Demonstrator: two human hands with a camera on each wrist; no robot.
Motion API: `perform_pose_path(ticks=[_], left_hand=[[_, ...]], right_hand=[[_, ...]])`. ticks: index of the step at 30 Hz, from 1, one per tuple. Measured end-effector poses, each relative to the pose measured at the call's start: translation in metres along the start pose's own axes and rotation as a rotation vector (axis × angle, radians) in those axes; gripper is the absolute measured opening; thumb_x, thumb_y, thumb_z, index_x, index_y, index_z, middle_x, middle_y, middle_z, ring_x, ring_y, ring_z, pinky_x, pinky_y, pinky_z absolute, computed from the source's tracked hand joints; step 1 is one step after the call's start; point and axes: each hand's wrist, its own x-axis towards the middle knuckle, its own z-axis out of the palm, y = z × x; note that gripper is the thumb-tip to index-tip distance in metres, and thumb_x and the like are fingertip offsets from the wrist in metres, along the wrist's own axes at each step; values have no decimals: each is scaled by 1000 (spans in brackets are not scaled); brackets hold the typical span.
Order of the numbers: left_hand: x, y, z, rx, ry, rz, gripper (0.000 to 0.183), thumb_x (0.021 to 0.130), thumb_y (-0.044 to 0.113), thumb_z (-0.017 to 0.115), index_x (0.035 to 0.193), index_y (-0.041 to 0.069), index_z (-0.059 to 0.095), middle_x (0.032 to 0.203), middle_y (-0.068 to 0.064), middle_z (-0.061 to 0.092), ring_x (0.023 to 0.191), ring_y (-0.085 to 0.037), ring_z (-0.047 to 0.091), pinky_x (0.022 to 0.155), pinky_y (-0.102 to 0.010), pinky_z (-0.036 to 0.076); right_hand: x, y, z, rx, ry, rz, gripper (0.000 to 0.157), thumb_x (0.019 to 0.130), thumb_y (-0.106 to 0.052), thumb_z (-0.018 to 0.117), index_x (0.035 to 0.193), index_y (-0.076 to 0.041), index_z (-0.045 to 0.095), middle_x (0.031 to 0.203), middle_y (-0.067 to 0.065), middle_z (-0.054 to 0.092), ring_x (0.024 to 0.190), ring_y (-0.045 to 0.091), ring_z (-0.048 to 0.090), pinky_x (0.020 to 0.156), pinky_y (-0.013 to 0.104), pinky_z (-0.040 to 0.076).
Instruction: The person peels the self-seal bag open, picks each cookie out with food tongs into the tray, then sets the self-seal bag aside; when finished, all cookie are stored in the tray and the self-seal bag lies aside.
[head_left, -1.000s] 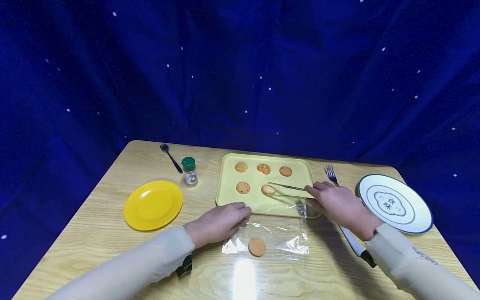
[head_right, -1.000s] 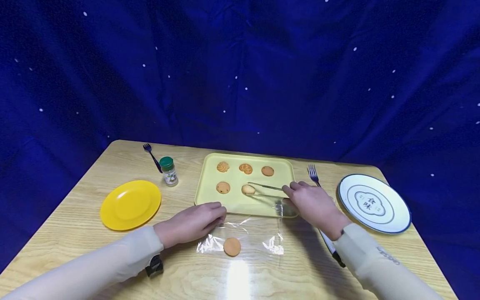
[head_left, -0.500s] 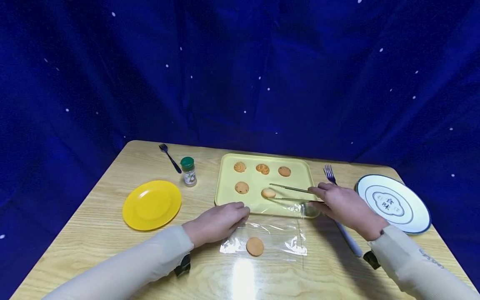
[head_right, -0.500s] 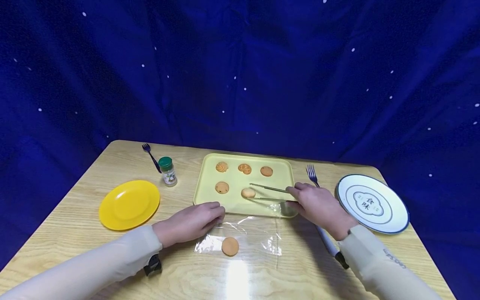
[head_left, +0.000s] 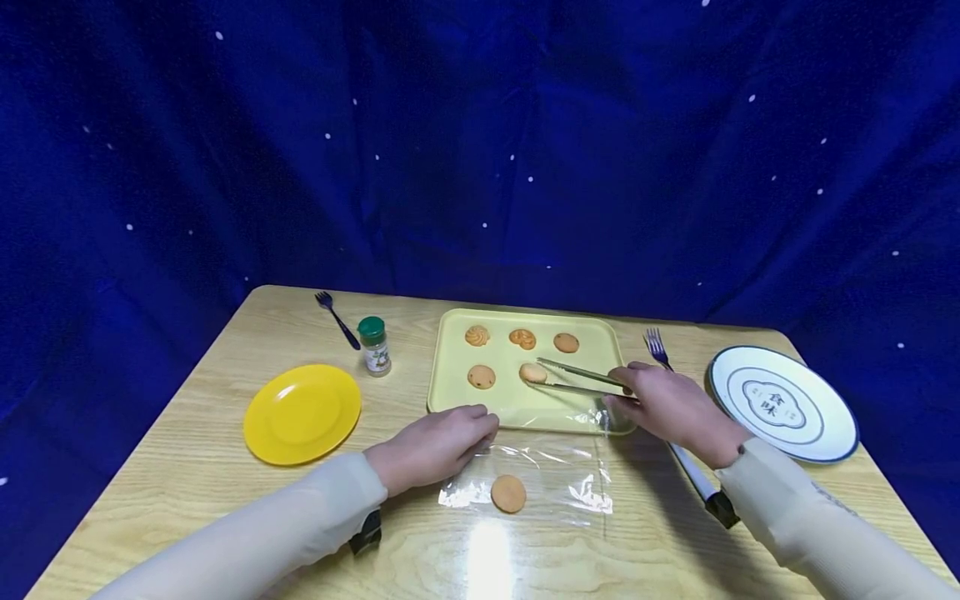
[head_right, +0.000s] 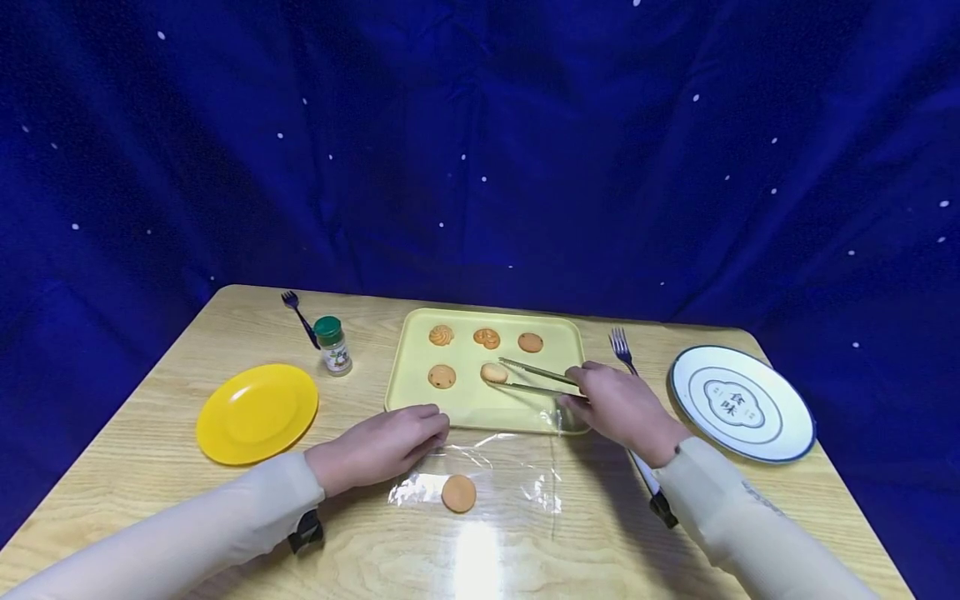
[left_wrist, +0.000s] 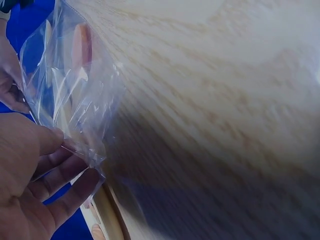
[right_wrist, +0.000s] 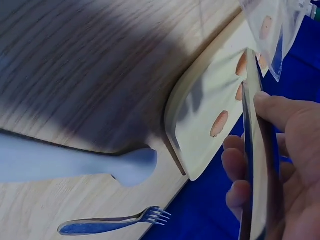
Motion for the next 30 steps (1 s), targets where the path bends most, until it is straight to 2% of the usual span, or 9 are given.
perform_pose_path(ticks=[4, 9, 13, 17, 22, 27, 30], left_hand=[[0, 0, 2, 1, 1, 6, 10, 98, 15, 54, 89, 17, 53, 82, 8, 51, 73, -4, 49, 63, -17, 45], [0, -1, 2, -8, -3, 0, 10, 98, 14, 54, 88, 17, 54, 81, 8, 50, 73, -5, 48, 63, -17, 44], [0, -1, 3, -14, -3, -3, 11, 99, 15, 53, 88, 16, 54, 80, 8, 50, 72, -5, 48, 62, -18, 44], [1, -2, 3, -20, -2, 0, 12, 100, 16, 52, 88, 16, 54, 80, 8, 49, 72, -6, 48, 62, -18, 43], [1, -1, 2, -26, -3, -2, 10, 98, 13, 54, 89, 16, 55, 81, 8, 50, 73, -6, 48, 63, -18, 44], [0, -1, 0, -6, 7, -14, 9, 98, 14, 54, 89, 17, 54, 81, 8, 51, 73, -5, 49, 62, -18, 45], [0, -2, -1, -5, 18, -13, 9, 99, 16, 53, 90, 17, 53, 81, 8, 51, 73, -5, 49, 61, -18, 45]], right_hand=[[2, -1, 0, 25, -17, 24, 33, 90, -36, 68, 112, -12, 66, 97, 3, 69, 83, 17, 65, 64, 40, 52], [2, 0, -2, 56, -13, 13, 38, 90, -38, 67, 118, -11, 65, 107, 6, 69, 95, 22, 67, 74, 45, 55], [-1, 6, -7, 131, 8, -30, 30, 92, -33, 65, 112, -11, 67, 98, -1, 69, 85, 12, 64, 73, 37, 52], [-12, 20, -20, 278, 8, -52, 17, 94, -27, 63, 104, -14, 68, 87, -7, 67, 69, 0, 55, 66, 26, 48], [-37, 45, -39, 519, -102, -47, 7, 96, -18, 60, 97, -17, 67, 68, -9, 59, 51, 0, 48, 46, 21, 41], [-60, 71, -52, 720, -243, -88, 14, 98, -7, 53, 96, -10, 66, 69, -15, 58, 50, 2, 51, 42, 24, 43], [-72, 83, -58, 829, -337, -121, 18, 98, -2, 50, 98, -9, 67, 72, -14, 60, 48, 7, 53, 40, 26, 45]])
